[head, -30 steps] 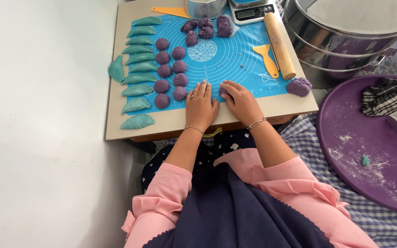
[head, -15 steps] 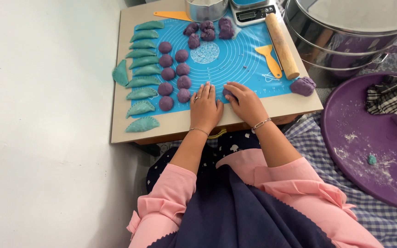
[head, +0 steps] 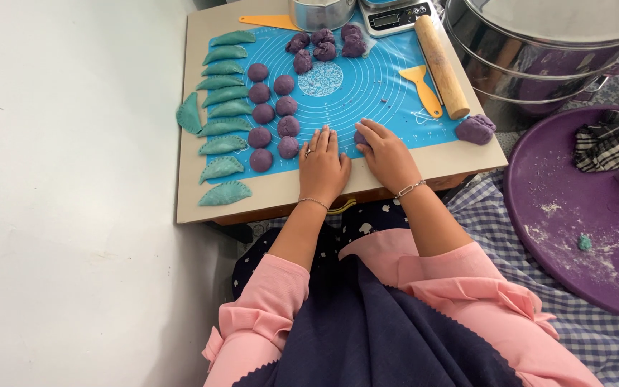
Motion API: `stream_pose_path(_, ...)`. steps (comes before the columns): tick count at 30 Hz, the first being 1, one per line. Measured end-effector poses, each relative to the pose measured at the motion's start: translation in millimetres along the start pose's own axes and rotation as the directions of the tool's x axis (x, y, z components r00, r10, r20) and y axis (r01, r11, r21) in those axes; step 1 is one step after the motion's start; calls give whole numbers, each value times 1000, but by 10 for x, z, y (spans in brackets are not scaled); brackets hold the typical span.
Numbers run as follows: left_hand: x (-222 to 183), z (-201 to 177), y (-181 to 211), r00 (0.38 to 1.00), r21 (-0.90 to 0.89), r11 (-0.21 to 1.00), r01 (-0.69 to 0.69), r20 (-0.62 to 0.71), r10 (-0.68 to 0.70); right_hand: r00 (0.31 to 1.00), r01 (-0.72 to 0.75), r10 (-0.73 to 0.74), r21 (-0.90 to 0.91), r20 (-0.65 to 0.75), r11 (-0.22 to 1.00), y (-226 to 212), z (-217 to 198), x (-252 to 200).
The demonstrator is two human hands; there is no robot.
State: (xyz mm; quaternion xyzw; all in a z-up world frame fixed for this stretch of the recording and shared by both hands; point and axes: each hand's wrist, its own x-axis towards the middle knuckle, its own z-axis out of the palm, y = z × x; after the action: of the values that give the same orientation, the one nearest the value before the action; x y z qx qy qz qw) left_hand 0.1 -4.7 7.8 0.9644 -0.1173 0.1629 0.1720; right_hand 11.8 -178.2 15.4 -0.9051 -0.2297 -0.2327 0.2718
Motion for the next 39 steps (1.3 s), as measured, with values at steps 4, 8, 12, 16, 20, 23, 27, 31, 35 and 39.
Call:
stream_pose_path(4,-1,43,-13,1000,-6,1000,4,-6,-4,997,45,-49,75,55,996,-119,-98,20)
stream_pose_path(8,-11,46,1,1000,27,1000,6,-13,-6,998,31,-35,91,47,995,-81,-40,-41)
stream_pose_path(12,-7,-24,45,1000,18,1000,16,6,-16,999,-26,25,-22,-35,999,8,24,-57)
stream_pose_path(16,-2,16,68,1000,44,999,11,3,-11,998,-48,47,-18,-41,999,33,38,-48)
stream_pose_path(20,7,23,87,1000,73,997,14,5,-14,998,-60,60,-4,-34,998,-6,2,-34)
stream_pose_path(23,4,11,104,1000,71,997,16,17,-17,997,-61,61,-1,-36,998,-47,-32,-30)
stream_pose_path(27,-3,-18,122,1000,69,997,19,22,-21,998,-59,58,-9,-37,998,-62,-49,-23)
stream_pose_path(31,14,-18,114,999,61,998,19,32,-21,998,-59,58,-15,-36,998,-73,-56,-5)
stream_pose_path(35,0,-6,109,999,45,999,21,25,-22,999,-46,46,-19,-27,999,-61,-44,-21)
stream_pose_path(39,9,-23,117,999,55,998,14,28,-16,998,-43,42,-30,-40,999,-43,-14,-10)
